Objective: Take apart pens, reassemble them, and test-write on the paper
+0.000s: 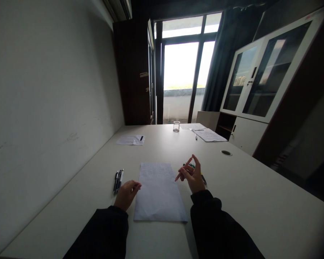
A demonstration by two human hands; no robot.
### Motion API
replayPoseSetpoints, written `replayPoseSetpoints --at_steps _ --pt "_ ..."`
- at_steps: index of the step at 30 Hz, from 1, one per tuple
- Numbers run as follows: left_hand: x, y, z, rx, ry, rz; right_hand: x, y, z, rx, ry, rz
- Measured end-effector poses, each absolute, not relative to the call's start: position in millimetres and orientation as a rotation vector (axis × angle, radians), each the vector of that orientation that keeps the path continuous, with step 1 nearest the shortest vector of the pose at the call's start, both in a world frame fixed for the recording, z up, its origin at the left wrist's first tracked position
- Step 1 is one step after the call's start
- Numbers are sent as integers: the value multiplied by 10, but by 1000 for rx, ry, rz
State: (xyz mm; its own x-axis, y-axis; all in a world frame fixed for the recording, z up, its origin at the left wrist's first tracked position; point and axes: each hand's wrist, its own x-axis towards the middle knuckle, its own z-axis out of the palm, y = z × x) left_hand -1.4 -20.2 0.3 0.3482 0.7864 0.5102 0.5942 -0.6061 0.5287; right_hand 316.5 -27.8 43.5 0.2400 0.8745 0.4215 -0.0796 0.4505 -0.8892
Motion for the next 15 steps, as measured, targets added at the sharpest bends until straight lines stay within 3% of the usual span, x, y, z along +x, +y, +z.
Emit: replayPoseSetpoints --at_steps 15 --pt "6 -192 7 2425 1262 1043 3179 -233 361 -875 -1084 794"
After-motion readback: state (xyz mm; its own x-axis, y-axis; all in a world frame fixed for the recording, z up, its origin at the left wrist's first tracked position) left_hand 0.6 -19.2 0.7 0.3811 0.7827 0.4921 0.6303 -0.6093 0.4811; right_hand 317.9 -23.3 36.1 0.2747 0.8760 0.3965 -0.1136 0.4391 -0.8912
